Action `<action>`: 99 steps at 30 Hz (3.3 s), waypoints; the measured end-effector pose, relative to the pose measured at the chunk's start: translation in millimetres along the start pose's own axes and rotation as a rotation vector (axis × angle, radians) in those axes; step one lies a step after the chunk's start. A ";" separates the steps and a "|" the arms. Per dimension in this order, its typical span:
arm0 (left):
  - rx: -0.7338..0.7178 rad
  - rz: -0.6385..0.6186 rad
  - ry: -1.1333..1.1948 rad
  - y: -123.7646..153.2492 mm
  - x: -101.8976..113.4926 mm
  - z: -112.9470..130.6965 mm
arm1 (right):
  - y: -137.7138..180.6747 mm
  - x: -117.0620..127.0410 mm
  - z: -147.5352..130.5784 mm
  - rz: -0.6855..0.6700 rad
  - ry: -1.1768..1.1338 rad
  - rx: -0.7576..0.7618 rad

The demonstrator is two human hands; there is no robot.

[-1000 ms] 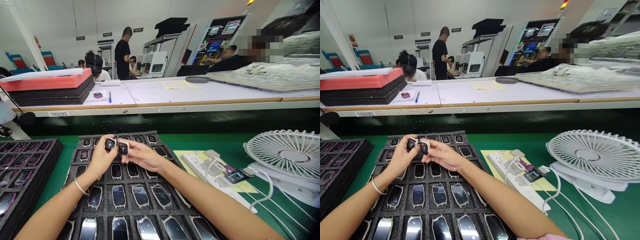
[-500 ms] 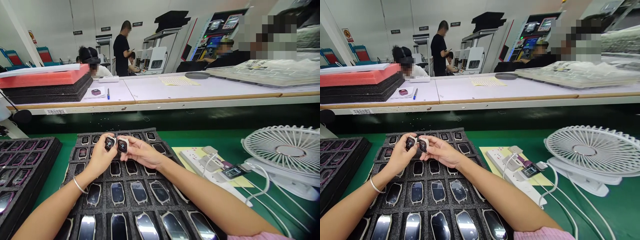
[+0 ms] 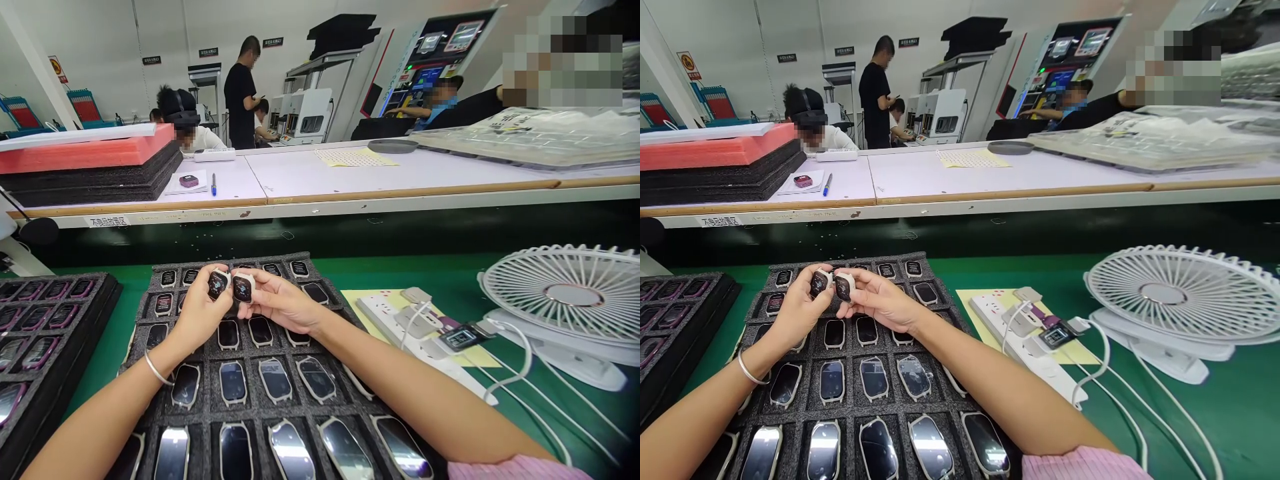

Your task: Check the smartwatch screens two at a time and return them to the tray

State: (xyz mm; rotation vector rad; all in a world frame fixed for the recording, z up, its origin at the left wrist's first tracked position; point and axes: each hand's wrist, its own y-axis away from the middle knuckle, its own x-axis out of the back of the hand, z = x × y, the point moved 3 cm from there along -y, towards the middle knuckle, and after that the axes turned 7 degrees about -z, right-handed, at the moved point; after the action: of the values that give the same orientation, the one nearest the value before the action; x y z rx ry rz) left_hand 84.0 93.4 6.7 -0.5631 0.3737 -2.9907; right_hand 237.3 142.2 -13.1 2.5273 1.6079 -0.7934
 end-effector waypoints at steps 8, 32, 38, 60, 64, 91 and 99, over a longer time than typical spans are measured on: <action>0.005 -0.015 0.048 -1.0 -0.6 -1.4 | 1.2 -0.3 -1.4 0.000 0.000 -0.008; 0.002 -0.022 0.041 0.6 -1.0 -0.9 | 1.9 0.8 -0.5 0.007 0.007 -0.004; 0.001 -0.015 0.028 0.1 -0.7 -1.3 | 1.4 0.0 -0.9 -0.019 0.004 0.005; 0.006 -0.014 0.066 -0.7 -1.1 -2.4 | 1.9 1.2 0.0 0.002 0.023 -0.014; 0.019 -0.020 0.084 -0.6 -1.4 -3.3 | 1.8 1.0 -0.5 0.013 0.014 -0.007; 0.347 -0.048 0.685 -5.3 0.5 -7.5 | 0.3 17.1 -1.4 0.316 -0.081 -0.055; 0.317 -0.100 0.711 -5.8 0.4 -6.8 | 2.7 20.0 -3.6 0.340 0.015 -0.040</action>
State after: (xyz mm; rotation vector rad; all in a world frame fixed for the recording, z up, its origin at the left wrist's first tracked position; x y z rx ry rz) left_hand 80.9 100.5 2.2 0.5365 -0.1089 -3.1467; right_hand 247.6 158.7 -19.5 2.6754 1.1347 -0.6955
